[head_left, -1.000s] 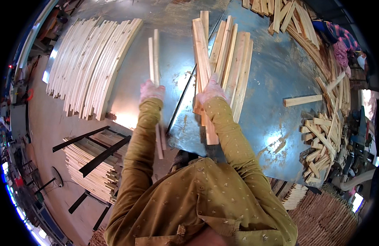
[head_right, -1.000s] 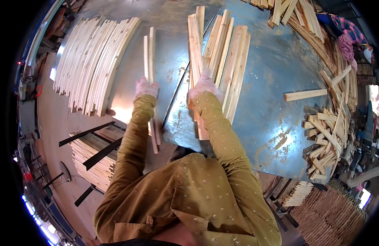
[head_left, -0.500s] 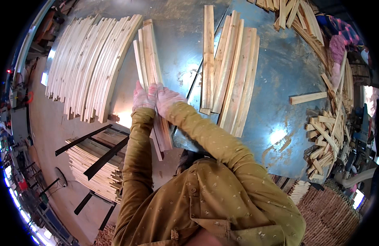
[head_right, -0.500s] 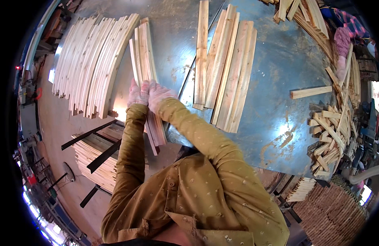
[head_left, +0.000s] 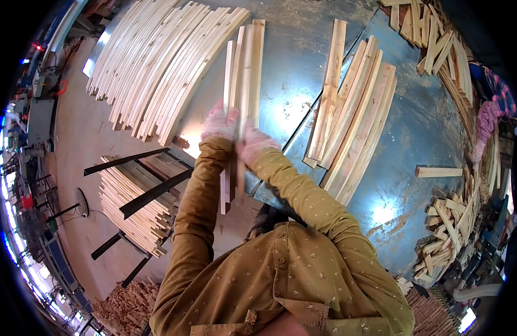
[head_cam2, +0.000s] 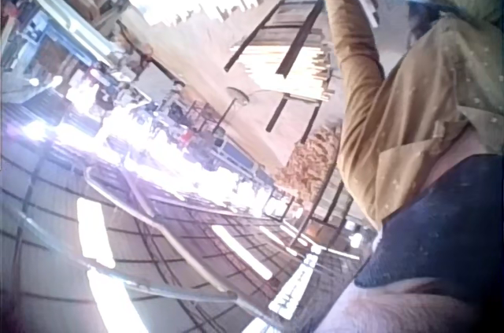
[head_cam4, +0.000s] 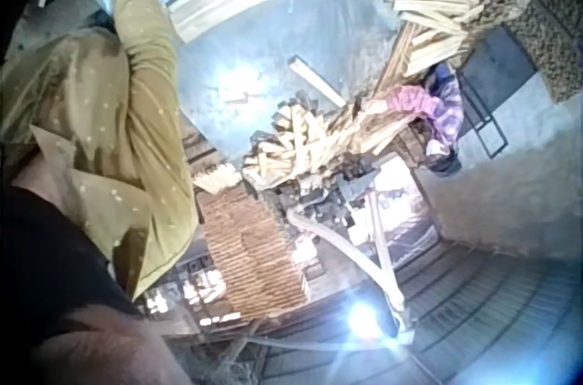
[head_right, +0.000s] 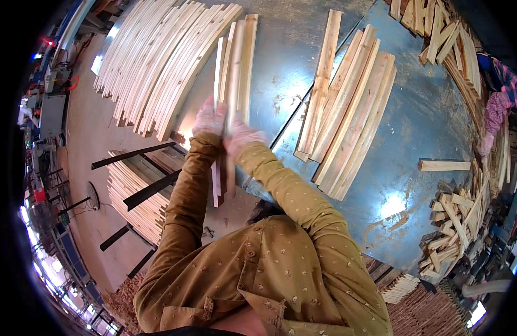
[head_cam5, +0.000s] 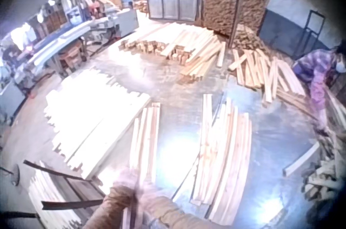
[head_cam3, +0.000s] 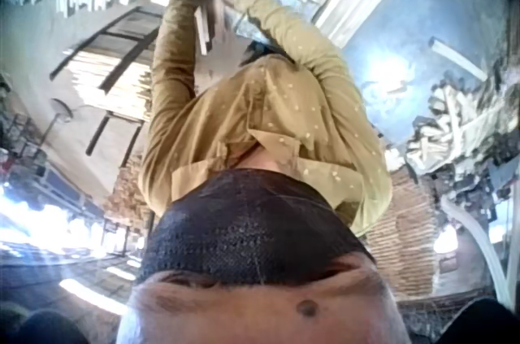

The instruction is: The person sorts and stacks thin wooden strips on a metal table in a workshop. They repeatedly pick up strips, align them, and place them into neat piles, occasionally moving stacks to different locations on the table.

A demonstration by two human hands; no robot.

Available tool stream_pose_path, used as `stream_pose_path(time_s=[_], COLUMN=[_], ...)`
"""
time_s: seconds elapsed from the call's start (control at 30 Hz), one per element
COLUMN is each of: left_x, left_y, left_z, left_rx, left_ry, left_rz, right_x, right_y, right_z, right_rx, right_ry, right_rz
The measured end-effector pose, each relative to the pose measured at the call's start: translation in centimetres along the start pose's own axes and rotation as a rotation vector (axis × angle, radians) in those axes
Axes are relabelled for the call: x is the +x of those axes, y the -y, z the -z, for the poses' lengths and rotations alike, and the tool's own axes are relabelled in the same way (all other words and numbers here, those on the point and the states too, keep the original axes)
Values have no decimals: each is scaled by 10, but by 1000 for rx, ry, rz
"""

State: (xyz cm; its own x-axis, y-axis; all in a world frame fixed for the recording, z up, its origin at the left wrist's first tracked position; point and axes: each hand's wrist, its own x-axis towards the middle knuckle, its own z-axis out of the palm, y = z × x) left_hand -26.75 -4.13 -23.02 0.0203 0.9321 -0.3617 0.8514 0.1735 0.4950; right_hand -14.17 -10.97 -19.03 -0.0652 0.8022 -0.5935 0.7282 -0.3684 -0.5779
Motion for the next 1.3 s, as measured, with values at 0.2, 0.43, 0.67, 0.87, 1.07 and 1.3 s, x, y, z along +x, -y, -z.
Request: stream_pose_path(time_s=[0.2, 0.43, 0.67, 0.87, 1.07, 1.3], left_x=[9, 36, 25, 17, -28, -13], left_y=[3, 18, 19, 26, -75, -111], left_z=[17, 42, 63, 34, -90, -136], left_rx=[189, 527, 741, 717, -328, -339], left_ry=[68, -130, -167, -342, 201, 236], left_rz=[81, 36, 51, -211, -542, -175], right_x=[5, 44, 51, 13, -32, -101], right_y=[-17, -26, 54, -128, -102, -197], right_z=[-18, -73, -12, 69, 92, 86], right_rx=[-196, -324, -335, -280, 164, 31], right_ry=[-616, -460, -70, -766, -343, -872], right_rz=[283, 211, 232, -357, -290, -691])
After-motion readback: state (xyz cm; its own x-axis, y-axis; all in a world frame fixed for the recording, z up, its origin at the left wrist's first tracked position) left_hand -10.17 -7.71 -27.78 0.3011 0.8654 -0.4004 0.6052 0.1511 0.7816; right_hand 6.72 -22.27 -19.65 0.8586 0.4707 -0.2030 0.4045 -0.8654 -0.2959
